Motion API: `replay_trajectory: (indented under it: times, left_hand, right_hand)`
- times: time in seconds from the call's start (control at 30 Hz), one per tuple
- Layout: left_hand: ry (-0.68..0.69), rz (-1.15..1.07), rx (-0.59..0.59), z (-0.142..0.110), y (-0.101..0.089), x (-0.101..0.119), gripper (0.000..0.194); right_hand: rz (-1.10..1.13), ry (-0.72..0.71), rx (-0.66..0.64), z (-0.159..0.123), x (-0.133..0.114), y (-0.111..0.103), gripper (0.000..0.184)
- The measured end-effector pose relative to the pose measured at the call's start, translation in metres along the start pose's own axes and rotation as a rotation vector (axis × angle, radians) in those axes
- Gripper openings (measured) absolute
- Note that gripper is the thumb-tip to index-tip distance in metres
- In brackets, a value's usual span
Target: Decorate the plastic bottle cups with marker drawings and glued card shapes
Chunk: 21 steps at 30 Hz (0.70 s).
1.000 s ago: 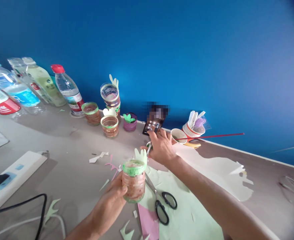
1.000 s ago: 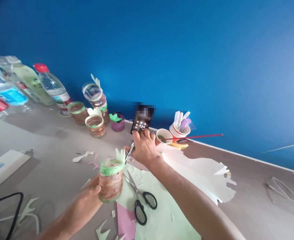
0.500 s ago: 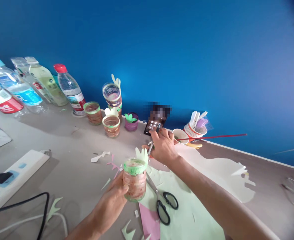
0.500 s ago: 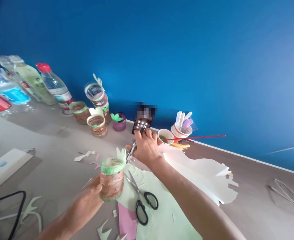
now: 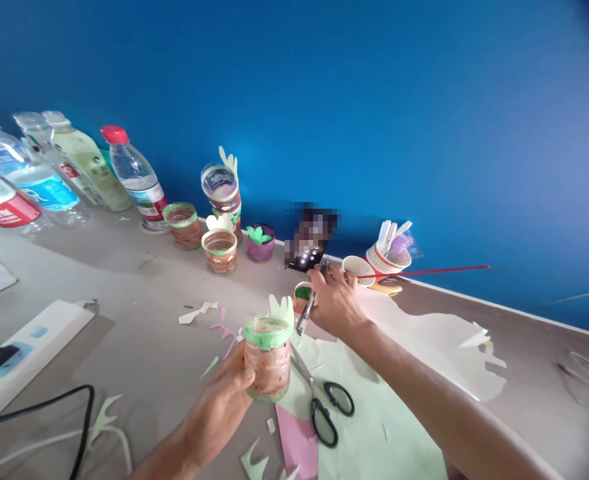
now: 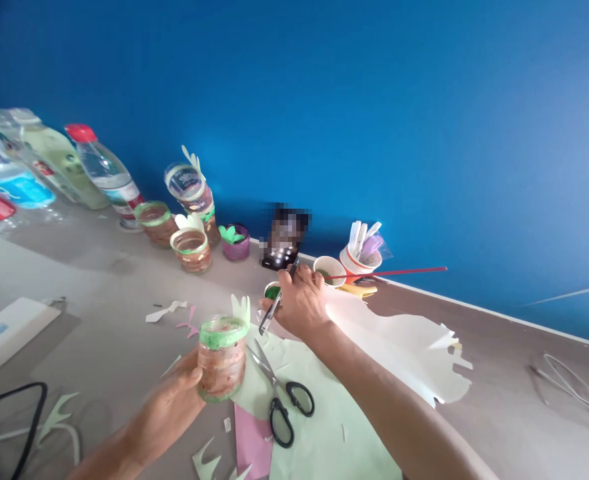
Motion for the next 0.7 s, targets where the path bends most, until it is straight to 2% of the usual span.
replay_trajectory:
  times: [0.7]
  left_hand:
    - [-0.008, 0.013, 0.012, -0.0007, -0.0026, -0.0011, 0.041]
  right_hand:
    - [-0.011, -0.042, 0.022, 0.0002, -0.0042, 0.0011, 0.046]
Point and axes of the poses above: each hand's wrist, its own z-axis towards the middle knuckle, its own y-axis out of the palm, x = y × z, the point moved 10 cm from there along z, towards the middle knuckle, and after that the axes turned 14 degrees about -z, right-handed, at the moved point
